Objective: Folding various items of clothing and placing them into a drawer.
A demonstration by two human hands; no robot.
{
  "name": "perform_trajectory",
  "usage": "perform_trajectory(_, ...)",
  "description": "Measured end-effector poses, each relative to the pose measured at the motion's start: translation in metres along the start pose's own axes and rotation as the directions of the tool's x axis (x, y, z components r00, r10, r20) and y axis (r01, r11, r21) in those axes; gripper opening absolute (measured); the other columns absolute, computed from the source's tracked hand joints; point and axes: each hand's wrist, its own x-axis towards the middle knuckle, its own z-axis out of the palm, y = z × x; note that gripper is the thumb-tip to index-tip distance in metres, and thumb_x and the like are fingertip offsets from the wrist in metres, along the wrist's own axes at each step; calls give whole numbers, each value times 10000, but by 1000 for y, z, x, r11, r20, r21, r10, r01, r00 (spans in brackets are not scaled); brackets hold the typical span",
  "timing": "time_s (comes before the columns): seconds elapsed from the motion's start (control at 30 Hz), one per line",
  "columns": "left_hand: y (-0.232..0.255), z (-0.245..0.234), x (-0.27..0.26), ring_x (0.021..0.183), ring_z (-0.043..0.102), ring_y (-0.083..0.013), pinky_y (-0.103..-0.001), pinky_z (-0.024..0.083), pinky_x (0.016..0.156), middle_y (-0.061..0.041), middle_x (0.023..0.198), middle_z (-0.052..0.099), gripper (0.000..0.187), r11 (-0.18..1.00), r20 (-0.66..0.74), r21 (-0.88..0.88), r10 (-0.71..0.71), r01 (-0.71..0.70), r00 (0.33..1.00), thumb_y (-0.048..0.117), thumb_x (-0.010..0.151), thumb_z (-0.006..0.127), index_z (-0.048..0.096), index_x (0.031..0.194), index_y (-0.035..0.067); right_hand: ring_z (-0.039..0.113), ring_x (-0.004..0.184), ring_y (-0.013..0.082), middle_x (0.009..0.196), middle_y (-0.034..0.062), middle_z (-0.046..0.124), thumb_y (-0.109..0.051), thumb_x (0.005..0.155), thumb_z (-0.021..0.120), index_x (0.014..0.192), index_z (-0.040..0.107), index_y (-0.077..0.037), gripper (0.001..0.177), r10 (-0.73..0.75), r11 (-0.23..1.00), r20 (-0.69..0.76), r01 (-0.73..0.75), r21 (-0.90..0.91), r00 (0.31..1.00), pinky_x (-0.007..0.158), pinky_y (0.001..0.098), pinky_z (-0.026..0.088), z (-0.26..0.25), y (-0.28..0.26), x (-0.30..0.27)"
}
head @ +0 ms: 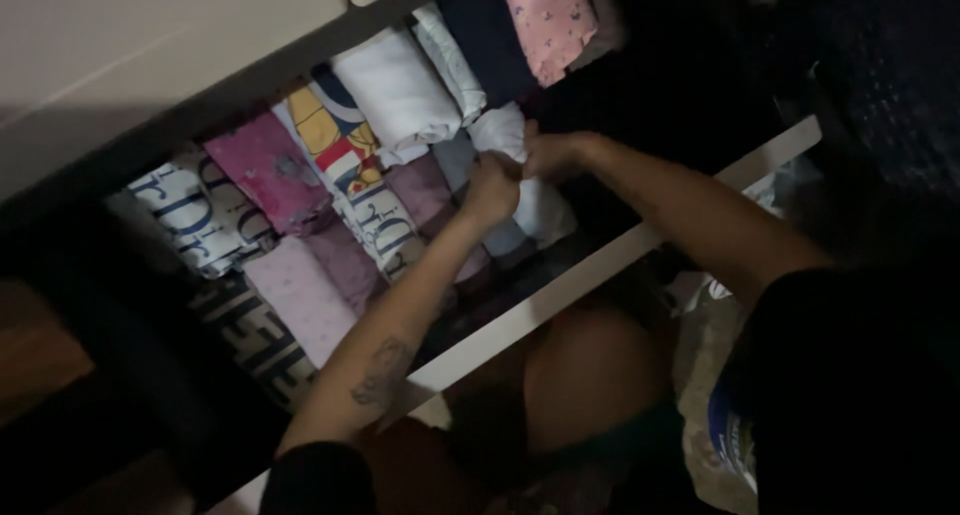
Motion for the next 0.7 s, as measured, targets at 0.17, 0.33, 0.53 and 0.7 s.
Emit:
perform_trajectory(0.17, 89, -62, -43, 1131, 634, -464, -481, 511, 985, -314, 1195, 675, 399, 956, -65, -289, -71, 49, 995, 65, 846, 525, 627, 1210, -62, 561, 1101, 315, 1178, 144, 608, -298, 862, 798, 1356, 543, -26, 618, -108, 990, -165, 91, -108, 980, 921, 447, 456, 13, -84, -68)
perform_trajectory(0.33, 163, -126, -78, 1141, 630, -448, -476, 495, 977, -309, 1202, 651, 383, 922, -42, -261, -307, 286, 951, 132, 875, 622, 596, 1199, -70, 551, 1261, 356, 1346, 180, 580, -313, 883, 765, 1464, 468, -63, 699, -250, 956, -375, 167, -239, 893, 1067, 461, 439, 7, -151, -121)
perform_trajectory(0.53, 172, -149, -140, 1108, 656, -454, -478, 504, 962, -310, 1164, 680, 399, 903, 10, -191, -389, 384, 921, 234, 934, 606, 620, 1212, -53, 530, 1386, 390, 1486, 229, 541, -273, 888, 728, 1572, 375, -62, 798, -220, 975, -501, 197, -99, 837, 1170, 461, 430, 48, -186, -159)
perform_trajectory(0.7, 264, -206, -179, 1074, 641, -413, -461, 485, 933, -282, 1165, 664, 452, 820, 41, -187, -544, 541, 838, 276, 957, 602, 586, 1285, -36, 420, 1427, 404, 1558, 263, 400, -176, 910, 736, 1586, 261, -6, 844, -74, 934, -590, 263, 242, 804, 1167, 471, 371, 35, -237, -268)
